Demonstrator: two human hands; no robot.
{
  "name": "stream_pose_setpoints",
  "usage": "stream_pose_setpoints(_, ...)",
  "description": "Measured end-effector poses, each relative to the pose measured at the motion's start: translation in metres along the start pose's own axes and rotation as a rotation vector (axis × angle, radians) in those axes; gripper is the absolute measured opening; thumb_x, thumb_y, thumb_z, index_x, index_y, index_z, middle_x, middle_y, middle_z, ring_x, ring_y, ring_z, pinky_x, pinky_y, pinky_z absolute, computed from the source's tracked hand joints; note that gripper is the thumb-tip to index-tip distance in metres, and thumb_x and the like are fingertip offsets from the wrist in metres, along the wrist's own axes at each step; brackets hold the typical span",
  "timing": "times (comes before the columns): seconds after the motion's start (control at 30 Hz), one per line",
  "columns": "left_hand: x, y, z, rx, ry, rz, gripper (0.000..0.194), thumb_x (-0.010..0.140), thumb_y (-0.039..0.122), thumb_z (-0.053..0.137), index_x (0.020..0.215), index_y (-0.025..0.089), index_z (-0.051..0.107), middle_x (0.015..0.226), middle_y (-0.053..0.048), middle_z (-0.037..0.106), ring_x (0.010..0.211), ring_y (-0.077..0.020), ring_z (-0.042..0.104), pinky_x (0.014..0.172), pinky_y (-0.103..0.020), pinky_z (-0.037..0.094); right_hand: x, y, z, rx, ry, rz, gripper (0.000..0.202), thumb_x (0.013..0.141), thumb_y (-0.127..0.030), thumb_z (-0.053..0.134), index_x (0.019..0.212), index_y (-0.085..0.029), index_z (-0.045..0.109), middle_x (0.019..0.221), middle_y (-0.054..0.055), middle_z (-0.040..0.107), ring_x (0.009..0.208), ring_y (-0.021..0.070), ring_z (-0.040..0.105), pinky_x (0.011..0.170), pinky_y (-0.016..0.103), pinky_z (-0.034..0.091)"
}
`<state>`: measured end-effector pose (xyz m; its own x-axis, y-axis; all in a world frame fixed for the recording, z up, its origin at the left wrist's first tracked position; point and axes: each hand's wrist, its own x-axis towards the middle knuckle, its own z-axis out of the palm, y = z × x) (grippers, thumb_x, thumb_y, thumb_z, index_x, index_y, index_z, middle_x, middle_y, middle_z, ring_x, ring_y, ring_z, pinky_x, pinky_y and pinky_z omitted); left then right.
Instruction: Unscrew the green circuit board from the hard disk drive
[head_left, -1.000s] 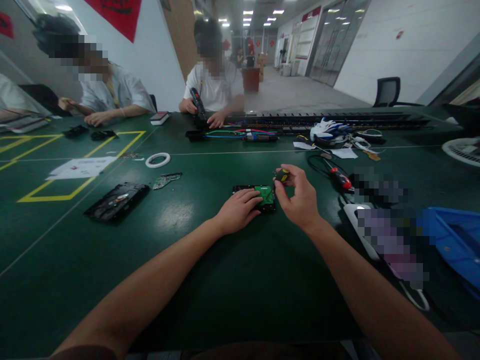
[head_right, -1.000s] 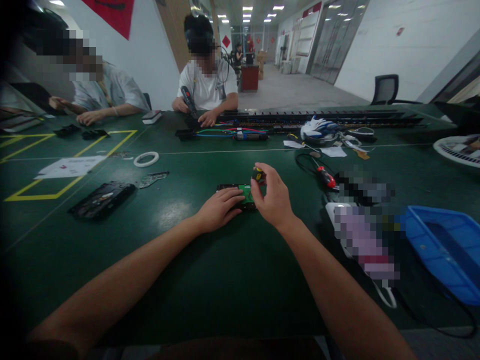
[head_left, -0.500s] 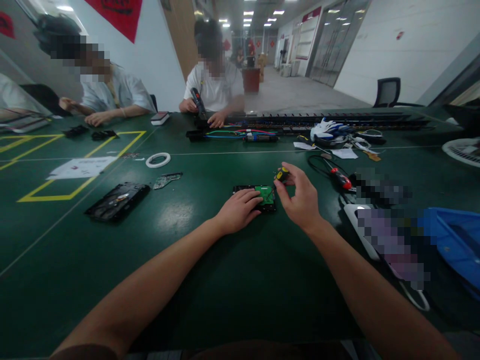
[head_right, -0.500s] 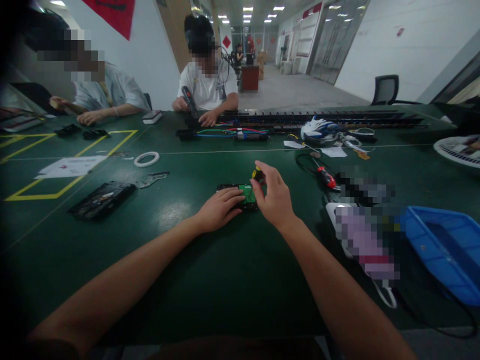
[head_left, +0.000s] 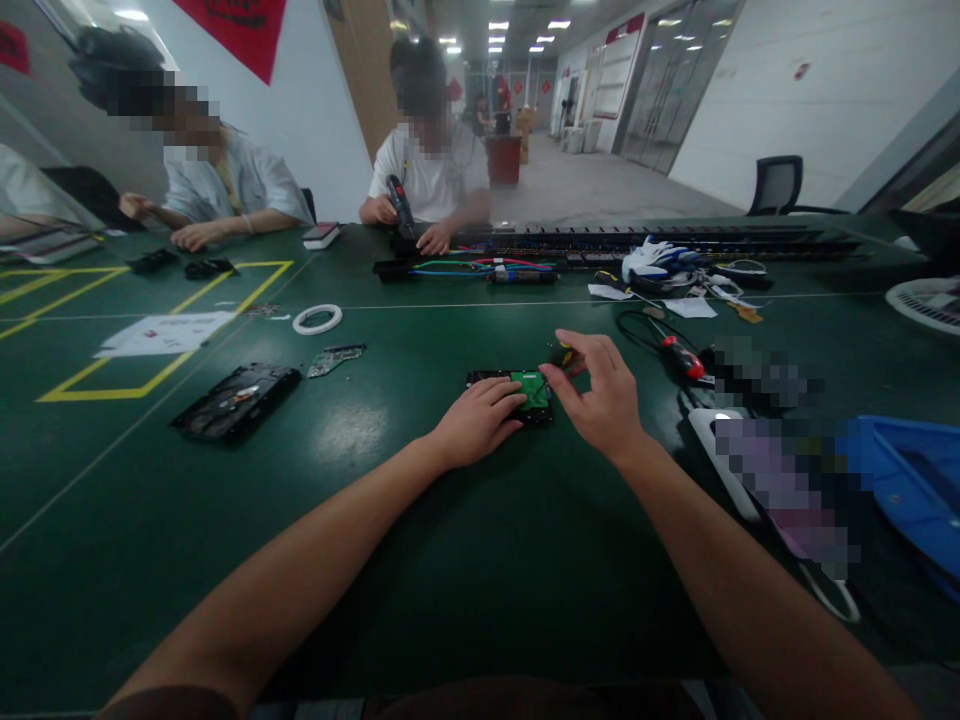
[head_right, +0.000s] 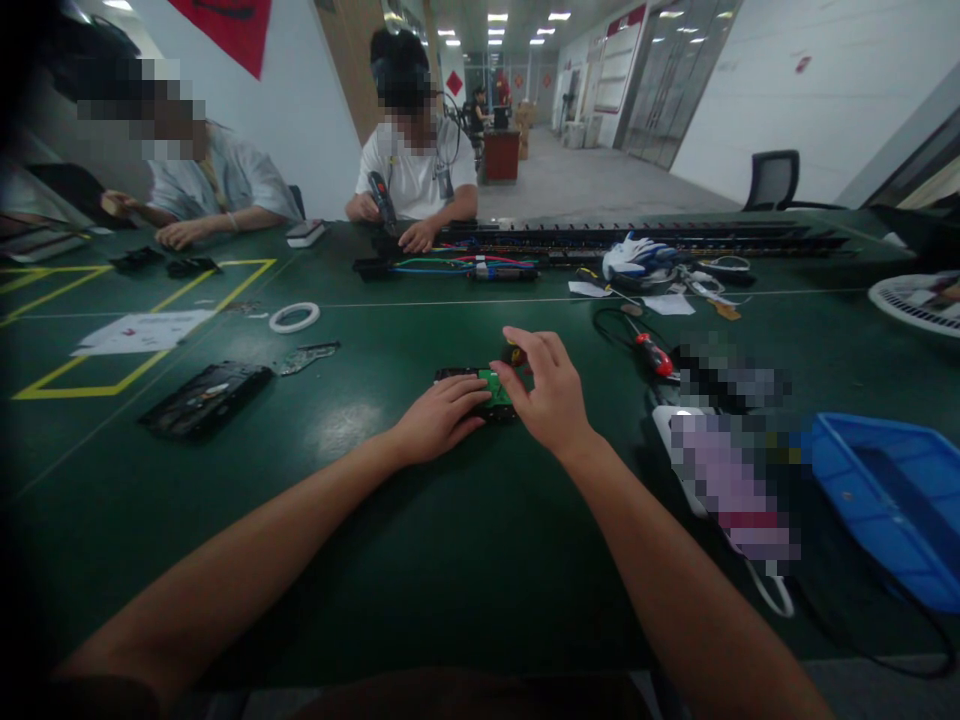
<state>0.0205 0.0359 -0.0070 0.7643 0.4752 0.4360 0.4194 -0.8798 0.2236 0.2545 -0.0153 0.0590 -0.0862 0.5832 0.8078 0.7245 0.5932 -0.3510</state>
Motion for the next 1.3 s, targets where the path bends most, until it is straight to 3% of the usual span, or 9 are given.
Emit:
stream_pose_setpoints(0.33, -0.0002, -0.0018, 0.0012, 0.017, -0.008, -0.007, 0.044, 0.108, 0.037, 0.062, 0.147, 0.017, 0.058, 0.152, -0.018, 0.064, 0.150, -0.0344, 0.054, 0.125, -0.060, 0.046, -0.0054, 0.0045, 0.0036, 0.059, -0.008, 0.046, 0.044, 0.108, -0.027, 0.058, 0.152, -0.033, 0.055, 0.140, 0.010, 0.070, 0.115, 0.0285, 0.073, 0.095, 0.050, 0.066)
stream_pose_setpoints(0.6, 0.0005, -0.0003, 0.0014, 0.019, 0.000, -0.012, 0.042, 0.109, 0.037, 0.062, 0.146, 0.018, 0.059, 0.151, -0.017, 0.064, 0.150, -0.0346, 0.054, 0.124, -0.061, 0.046, -0.0020, -0.0009, 0.0005, 0.017, -0.004, 0.021, 0.046, 0.106, -0.027, 0.059, 0.151, -0.034, 0.057, 0.126, 0.010, 0.065, 0.109, 0.0272, 0.068, 0.091, 0.050, 0.065)
stream_pose_setpoints(0.77, 0.0004, -0.0010, 0.0018, 0.024, 0.002, -0.001, 0.043, 0.109, 0.037, 0.062, 0.147, 0.017, 0.058, 0.151, -0.019, 0.064, 0.151, -0.0353, 0.053, 0.124, -0.061, 0.046, -0.0020, 0.0013, 0.0018, 0.034, 0.030, 0.009, 0.044, 0.106, -0.025, 0.060, 0.149, -0.033, 0.056, 0.134, 0.011, 0.066, 0.120, 0.0300, 0.068, 0.096, 0.052, 0.065)
stream_pose_setpoints(0.93, 0.0007, -0.0006, 0.0013, 0.021, -0.002, 0.001, 0.044, 0.109, 0.037, 0.062, 0.148, 0.016, 0.057, 0.152, -0.019, 0.064, 0.151, -0.0347, 0.053, 0.124, -0.060, 0.045, -0.0026, 0.0020, 0.0014, 0.015, 0.079, 0.026, 0.040, 0.101, -0.031, 0.073, 0.139, -0.031, 0.061, 0.122, 0.009, 0.066, 0.101, 0.0267, 0.071, 0.083, 0.048, 0.067)
stream_pose_setpoints(1.17, 0.0010, 0.0003, 0.0014, 0.040, -0.003, -0.014, 0.043, 0.110, 0.038, 0.060, 0.146, 0.017, 0.059, 0.151, -0.018, 0.064, 0.151, -0.0350, 0.054, 0.124, -0.060, 0.046, -0.0037, -0.0009, 0.0025, 0.061, 0.004, 0.027, 0.049, 0.104, -0.023, 0.061, 0.152, -0.031, 0.053, 0.138, 0.011, 0.068, 0.107, 0.0265, 0.073, 0.092, 0.049, 0.067)
stream_pose_setpoints(1.3, 0.0011, 0.0004, 0.0011, 0.037, -0.003, -0.004, 0.043, 0.109, 0.037, 0.062, 0.146, 0.016, 0.059, 0.151, -0.019, 0.064, 0.150, -0.0352, 0.054, 0.124, -0.059, 0.046, -0.0038, 0.0000, 0.0025, 0.029, 0.024, 0.012, 0.045, 0.103, -0.027, 0.067, 0.147, -0.030, 0.058, 0.126, 0.010, 0.068, 0.100, 0.0249, 0.071, 0.086, 0.046, 0.067)
